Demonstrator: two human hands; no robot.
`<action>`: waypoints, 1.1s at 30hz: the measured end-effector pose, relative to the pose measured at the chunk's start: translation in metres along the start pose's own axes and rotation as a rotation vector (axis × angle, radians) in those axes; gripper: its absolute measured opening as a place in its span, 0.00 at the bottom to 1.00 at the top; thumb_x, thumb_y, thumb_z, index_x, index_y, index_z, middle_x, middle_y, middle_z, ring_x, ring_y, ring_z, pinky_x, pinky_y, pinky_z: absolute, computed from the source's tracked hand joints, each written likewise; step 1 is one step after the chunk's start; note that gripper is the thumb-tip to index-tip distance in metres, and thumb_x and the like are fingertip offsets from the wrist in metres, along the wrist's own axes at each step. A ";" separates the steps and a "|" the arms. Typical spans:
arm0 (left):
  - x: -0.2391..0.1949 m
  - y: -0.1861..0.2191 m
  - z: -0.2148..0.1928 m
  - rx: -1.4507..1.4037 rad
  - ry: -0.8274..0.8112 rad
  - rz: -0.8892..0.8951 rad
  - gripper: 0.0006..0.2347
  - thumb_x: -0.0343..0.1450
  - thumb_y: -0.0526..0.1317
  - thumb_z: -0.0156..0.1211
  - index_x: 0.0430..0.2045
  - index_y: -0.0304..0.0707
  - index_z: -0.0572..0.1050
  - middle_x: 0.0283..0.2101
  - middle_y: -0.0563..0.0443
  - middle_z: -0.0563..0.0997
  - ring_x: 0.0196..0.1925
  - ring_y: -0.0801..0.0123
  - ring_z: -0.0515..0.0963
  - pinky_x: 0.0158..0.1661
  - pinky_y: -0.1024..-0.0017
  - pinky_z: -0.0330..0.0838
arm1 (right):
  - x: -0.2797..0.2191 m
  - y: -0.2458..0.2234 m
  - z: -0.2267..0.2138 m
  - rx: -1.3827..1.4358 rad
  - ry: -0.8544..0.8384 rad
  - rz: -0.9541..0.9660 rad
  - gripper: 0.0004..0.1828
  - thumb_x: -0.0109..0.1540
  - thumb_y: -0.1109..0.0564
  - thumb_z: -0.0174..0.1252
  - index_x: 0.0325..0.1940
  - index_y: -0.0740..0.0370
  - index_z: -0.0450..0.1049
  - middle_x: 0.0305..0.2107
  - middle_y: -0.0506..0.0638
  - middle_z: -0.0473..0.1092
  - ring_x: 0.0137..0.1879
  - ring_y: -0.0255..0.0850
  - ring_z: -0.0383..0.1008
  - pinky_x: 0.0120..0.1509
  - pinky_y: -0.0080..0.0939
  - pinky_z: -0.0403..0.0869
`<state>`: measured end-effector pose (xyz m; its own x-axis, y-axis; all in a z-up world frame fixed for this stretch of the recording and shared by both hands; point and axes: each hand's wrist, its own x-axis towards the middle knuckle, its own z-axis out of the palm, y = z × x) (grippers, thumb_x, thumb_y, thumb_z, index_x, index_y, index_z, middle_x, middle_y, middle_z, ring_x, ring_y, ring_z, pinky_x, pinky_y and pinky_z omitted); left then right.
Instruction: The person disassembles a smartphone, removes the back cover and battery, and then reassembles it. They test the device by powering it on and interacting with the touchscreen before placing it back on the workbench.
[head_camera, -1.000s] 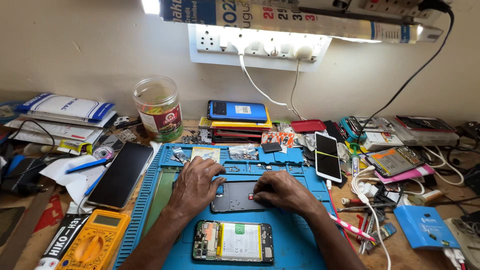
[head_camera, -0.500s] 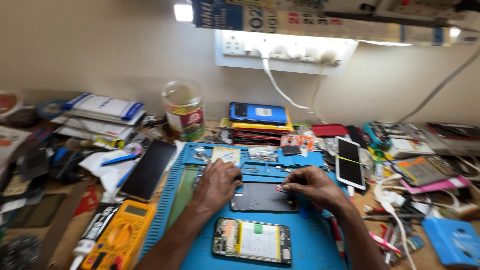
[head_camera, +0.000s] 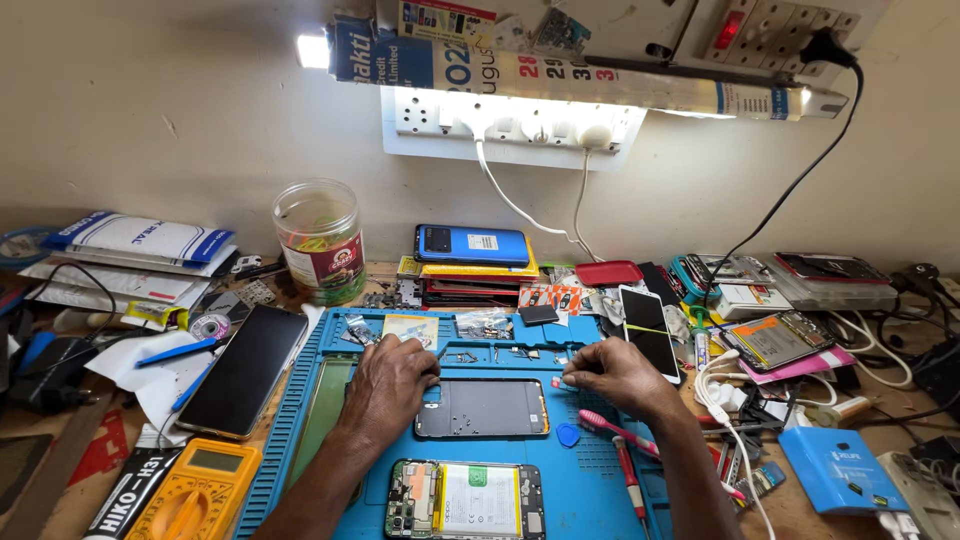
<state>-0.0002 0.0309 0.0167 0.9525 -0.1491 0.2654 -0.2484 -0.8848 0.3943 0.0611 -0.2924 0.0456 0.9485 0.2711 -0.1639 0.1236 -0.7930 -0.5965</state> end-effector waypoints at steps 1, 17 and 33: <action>-0.001 -0.001 0.000 -0.002 0.010 0.001 0.06 0.68 0.42 0.65 0.33 0.44 0.84 0.35 0.55 0.82 0.41 0.63 0.76 0.51 0.61 0.69 | 0.002 0.000 0.004 -0.021 -0.018 0.021 0.12 0.56 0.53 0.68 0.41 0.61 0.85 0.31 0.50 0.82 0.37 0.35 0.82 0.46 0.39 0.79; -0.002 -0.019 0.000 -0.098 0.461 0.174 0.09 0.65 0.38 0.71 0.36 0.41 0.79 0.38 0.50 0.79 0.44 0.55 0.75 0.45 0.53 0.67 | -0.053 -0.057 0.029 -0.104 -0.114 -0.334 0.16 0.54 0.47 0.70 0.42 0.55 0.84 0.34 0.48 0.82 0.40 0.42 0.84 0.46 0.44 0.82; -0.004 -0.013 -0.014 -0.400 0.529 0.088 0.10 0.69 0.42 0.67 0.41 0.40 0.80 0.38 0.51 0.83 0.44 0.61 0.79 0.47 0.61 0.71 | -0.093 -0.003 0.093 0.177 -0.110 -0.397 0.26 0.49 0.54 0.76 0.49 0.60 0.79 0.46 0.53 0.79 0.53 0.48 0.81 0.59 0.45 0.79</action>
<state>-0.0029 0.0490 0.0228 0.7360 0.1136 0.6674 -0.4649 -0.6318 0.6203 -0.0546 -0.2642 -0.0104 0.7999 0.5996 0.0274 0.4103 -0.5128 -0.7541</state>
